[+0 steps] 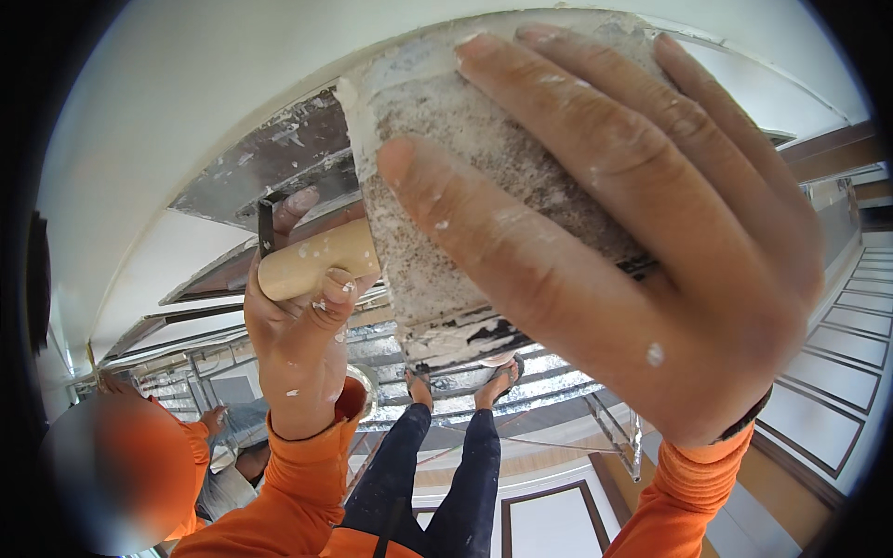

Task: The person applies white plaster to a ceiling using a trowel and a hawk. They repeatedly scoop plaster from a container onto the hawk and spread it onto the ceiling surface, smoothing it out. Another worker is visible in the background performing similar tasks.

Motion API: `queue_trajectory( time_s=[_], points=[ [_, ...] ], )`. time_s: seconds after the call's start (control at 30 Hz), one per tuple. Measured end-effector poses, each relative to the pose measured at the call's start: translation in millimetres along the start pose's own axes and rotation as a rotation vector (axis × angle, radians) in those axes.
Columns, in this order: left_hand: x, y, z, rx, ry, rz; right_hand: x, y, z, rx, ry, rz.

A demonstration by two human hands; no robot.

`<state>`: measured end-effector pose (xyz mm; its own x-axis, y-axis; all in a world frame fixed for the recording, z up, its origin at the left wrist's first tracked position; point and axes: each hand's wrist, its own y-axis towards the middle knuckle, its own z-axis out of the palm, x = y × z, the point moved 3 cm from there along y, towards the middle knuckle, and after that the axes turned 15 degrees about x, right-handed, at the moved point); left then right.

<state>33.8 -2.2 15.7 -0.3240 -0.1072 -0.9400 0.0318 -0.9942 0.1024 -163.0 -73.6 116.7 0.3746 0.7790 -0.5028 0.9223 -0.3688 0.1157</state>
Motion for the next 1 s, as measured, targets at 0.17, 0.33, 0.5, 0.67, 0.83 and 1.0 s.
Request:
queue_trajectory(
  time_s=[0.17,0.33,0.5,0.67,0.83,1.0],
  points=[
    [1,0,-1,0.0,-0.029,0.027,-1,4,5,-0.033,0.154,0.09],
    [1,-1,-3,-0.026,-0.01,0.025,-5,9,3,-0.033,0.29,0.058],
    [1,1,-4,-0.007,0.037,0.014,-10,14,-9,0.05,0.434,0.002],
    [-1,1,-3,-0.029,0.081,0.016,-12,11,-5,-0.003,0.435,0.001],
    [-3,-1,-5,-0.062,0.113,-0.011,-3,3,-8,0.086,0.392,0.101],
    [0,0,-2,-0.072,0.03,-0.012,8,-13,-4,0.093,0.307,0.158]
  ],
)
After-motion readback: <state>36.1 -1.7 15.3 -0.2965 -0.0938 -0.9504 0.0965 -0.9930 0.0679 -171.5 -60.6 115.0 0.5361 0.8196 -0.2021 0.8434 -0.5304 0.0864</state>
